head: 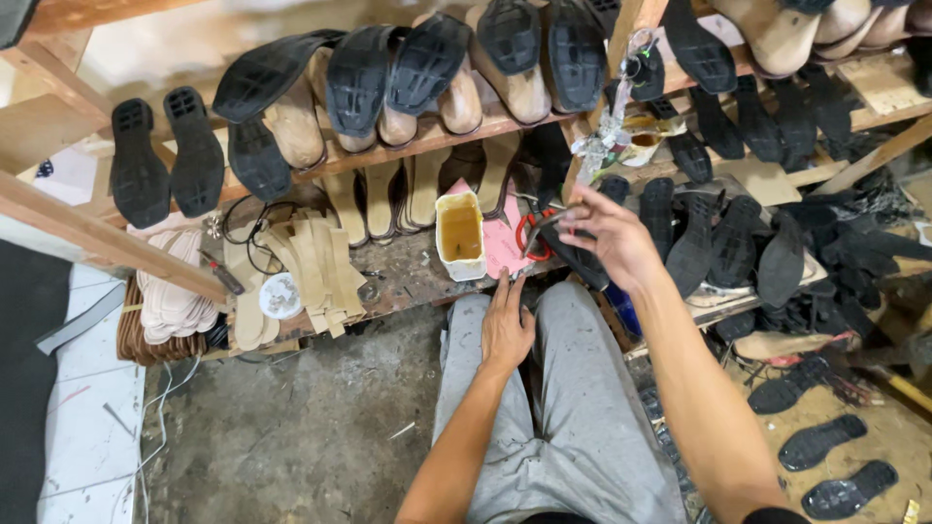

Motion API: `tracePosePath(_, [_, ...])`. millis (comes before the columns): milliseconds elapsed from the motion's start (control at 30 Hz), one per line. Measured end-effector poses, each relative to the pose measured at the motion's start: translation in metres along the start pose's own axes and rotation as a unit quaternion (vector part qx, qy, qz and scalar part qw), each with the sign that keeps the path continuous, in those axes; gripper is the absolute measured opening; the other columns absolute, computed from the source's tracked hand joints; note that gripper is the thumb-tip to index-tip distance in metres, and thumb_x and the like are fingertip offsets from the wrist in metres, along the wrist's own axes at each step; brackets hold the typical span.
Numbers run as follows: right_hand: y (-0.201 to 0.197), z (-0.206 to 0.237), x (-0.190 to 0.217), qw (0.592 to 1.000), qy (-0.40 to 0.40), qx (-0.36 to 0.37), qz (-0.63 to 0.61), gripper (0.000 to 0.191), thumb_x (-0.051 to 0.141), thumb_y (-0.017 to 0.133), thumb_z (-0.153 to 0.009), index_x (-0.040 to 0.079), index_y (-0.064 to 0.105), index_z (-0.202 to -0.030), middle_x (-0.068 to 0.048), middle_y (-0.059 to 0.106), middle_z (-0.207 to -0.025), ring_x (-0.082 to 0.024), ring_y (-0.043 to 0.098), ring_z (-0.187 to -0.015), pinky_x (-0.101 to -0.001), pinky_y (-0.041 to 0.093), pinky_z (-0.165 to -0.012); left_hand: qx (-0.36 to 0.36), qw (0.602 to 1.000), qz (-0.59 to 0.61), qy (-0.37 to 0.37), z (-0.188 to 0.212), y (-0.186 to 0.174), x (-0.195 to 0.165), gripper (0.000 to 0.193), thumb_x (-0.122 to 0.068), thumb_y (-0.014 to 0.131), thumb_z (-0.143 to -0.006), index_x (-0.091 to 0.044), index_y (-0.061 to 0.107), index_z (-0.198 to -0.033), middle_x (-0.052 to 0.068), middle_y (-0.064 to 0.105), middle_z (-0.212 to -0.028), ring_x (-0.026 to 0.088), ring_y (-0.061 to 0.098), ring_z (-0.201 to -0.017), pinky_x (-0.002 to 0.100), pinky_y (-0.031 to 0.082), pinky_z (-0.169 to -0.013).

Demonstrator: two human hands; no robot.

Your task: The person sits on the workshop floor and applies adhesive to the bottom of shoe soles. They dip a finger into a container of yellowish glue, spread it over the sole surface by hand, place the coated sole on the floor, and pick up the next sole to repeat the process.

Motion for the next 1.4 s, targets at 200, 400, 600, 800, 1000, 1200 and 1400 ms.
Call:
tracePosePath(200, [0.034,0.067,0.015,0.944,0.013,0.032,-0.327,0.073,0.051,0.043,-0.106,0.005,0.04,-0.163,-0.024,0.057,-0.14,-0.038,0.051,-0.134,-0.0558,0.034,-0.121,-0.064,0.982,0.178,-0.018,0.016,-0.032,-0.037,0.052,-0.014,0.052,-0.1,-0.004,0.05,-0.151,0.02,0.053,-0.158,0.034,0.049,-0.149,0.042,0.038,-0.124])
tracePosePath(400, [0.087,0.106,0.037,0.981,-0.185,0.006,0.053,0.088,0.064,0.032,-0.104,0.014,0.001,-0.168,-0.028,0.05,-0.151,-0.04,0.049,-0.141,-0.0548,0.036,-0.119,0.069,0.937,0.31,0.146,0.076,-0.073,-0.199,0.076,-0.049,0.031,-0.115,0.004,0.013,-0.167,0.022,0.012,-0.178,0.036,0.01,-0.169,0.044,0.006,-0.138])
tracePosePath(600, [0.174,0.205,-0.055,0.983,0.003,0.181,0.029,0.1,0.076,0.031,-0.101,0.009,0.001,-0.17,-0.013,0.001,-0.181,-0.027,0.001,-0.167,-0.0447,0.007,-0.132,-0.049,0.894,0.436,0.089,0.013,-0.163,-0.196,0.101,-0.063,0.046,-0.104,0.01,0.012,-0.165,0.024,0.007,-0.178,0.034,0.006,-0.167,0.044,0.005,-0.137])
tracePosePath(800, [0.11,0.173,0.004,0.986,-0.056,0.045,0.149,0.11,0.081,0.047,-0.09,0.012,0.004,-0.164,-0.011,0.002,-0.177,-0.028,0.008,-0.163,-0.0479,0.021,-0.128,0.18,0.911,0.358,0.093,0.081,-0.111,-0.224,0.105,-0.073,0.028,-0.104,0.008,0.002,-0.166,0.024,-0.005,-0.179,0.038,-0.004,-0.168,0.047,0.0,-0.135])
tracePosePath(1000, [0.131,0.189,0.055,0.965,-0.259,0.006,0.052,0.102,0.086,0.031,-0.093,0.022,-0.008,-0.161,-0.012,-0.005,-0.175,-0.032,0.006,-0.165,-0.0514,0.02,-0.129,0.136,0.948,0.212,0.196,0.073,-0.12,-0.246,0.094,-0.065,0.025,-0.112,0.008,-0.002,-0.165,0.029,-0.011,-0.177,0.043,-0.01,-0.17,0.05,-0.008,-0.139])
tracePosePath(1200, [0.148,0.216,0.004,0.979,-0.181,0.04,0.09,0.106,0.087,0.029,-0.093,0.016,-0.005,-0.164,-0.012,0.001,-0.178,-0.032,0.009,-0.167,-0.0529,0.019,-0.129,0.044,0.876,0.461,0.135,0.054,-0.153,-0.221,0.105,-0.07,0.033,-0.107,0.002,-0.016,-0.165,0.025,-0.017,-0.179,0.039,-0.008,-0.17,0.049,-0.007,-0.139])
tracePosePath(1400, [0.1,0.205,0.077,0.953,-0.279,-0.067,0.1,0.106,0.084,0.029,-0.094,0.014,-0.003,-0.166,-0.012,0.003,-0.178,-0.033,0.01,-0.165,-0.0538,0.017,-0.129,0.279,0.895,0.264,0.228,0.108,-0.093,-0.275,0.093,-0.065,0.026,-0.112,0.003,-0.001,-0.169,0.025,-0.004,-0.18,0.038,-0.005,-0.167,0.046,-0.004,-0.142])
Point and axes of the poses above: each hand's wrist, its own z-axis away from the middle knuckle, its own y-axis out of the palm, x = y × z, the point moved 8 cm from there along -z, towards the middle knuckle
